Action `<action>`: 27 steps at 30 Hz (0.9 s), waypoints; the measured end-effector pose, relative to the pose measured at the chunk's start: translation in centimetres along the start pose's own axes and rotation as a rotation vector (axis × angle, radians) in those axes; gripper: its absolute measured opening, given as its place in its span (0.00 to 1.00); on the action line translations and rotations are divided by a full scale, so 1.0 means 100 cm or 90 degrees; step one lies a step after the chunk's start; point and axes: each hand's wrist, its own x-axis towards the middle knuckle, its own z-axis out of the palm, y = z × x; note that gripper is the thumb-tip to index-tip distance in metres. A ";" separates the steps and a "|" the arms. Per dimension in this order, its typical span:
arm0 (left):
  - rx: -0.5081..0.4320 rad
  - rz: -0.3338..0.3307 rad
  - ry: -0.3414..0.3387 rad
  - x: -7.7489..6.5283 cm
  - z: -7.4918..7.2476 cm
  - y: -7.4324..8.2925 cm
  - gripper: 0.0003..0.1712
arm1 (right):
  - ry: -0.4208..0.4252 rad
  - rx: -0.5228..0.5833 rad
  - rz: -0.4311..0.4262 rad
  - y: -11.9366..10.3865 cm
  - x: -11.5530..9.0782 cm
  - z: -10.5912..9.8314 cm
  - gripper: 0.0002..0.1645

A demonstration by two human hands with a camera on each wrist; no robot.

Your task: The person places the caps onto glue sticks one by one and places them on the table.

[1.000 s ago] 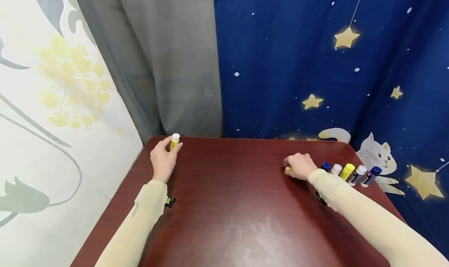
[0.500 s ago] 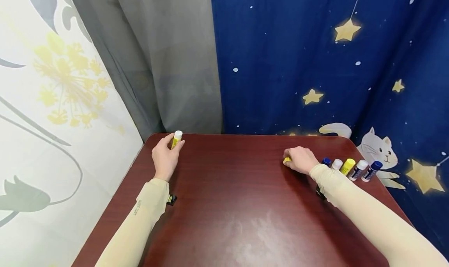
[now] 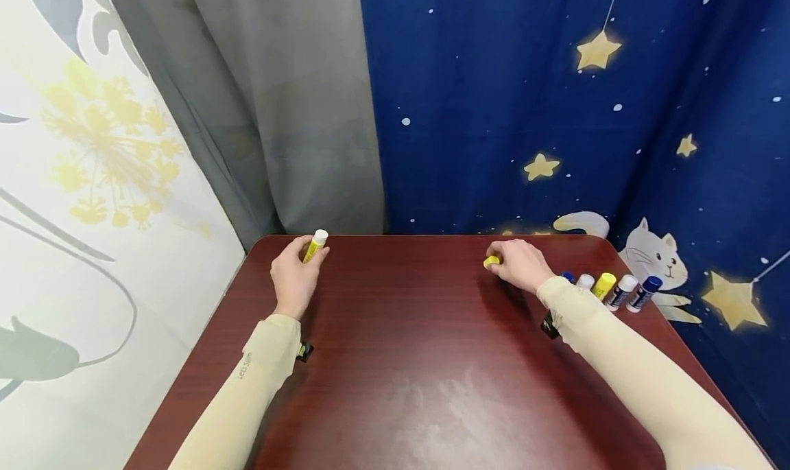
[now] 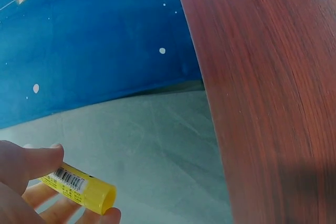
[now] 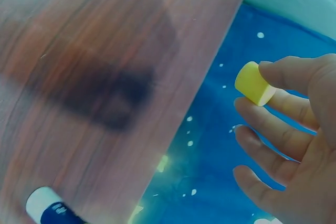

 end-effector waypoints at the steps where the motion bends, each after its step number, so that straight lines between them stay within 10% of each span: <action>1: 0.000 0.004 -0.004 0.000 0.001 0.001 0.19 | 0.004 0.004 0.002 -0.002 0.001 -0.001 0.11; 27: 0.006 0.091 -0.007 -0.004 0.022 0.015 0.18 | 0.107 0.095 -0.022 -0.055 0.015 -0.030 0.11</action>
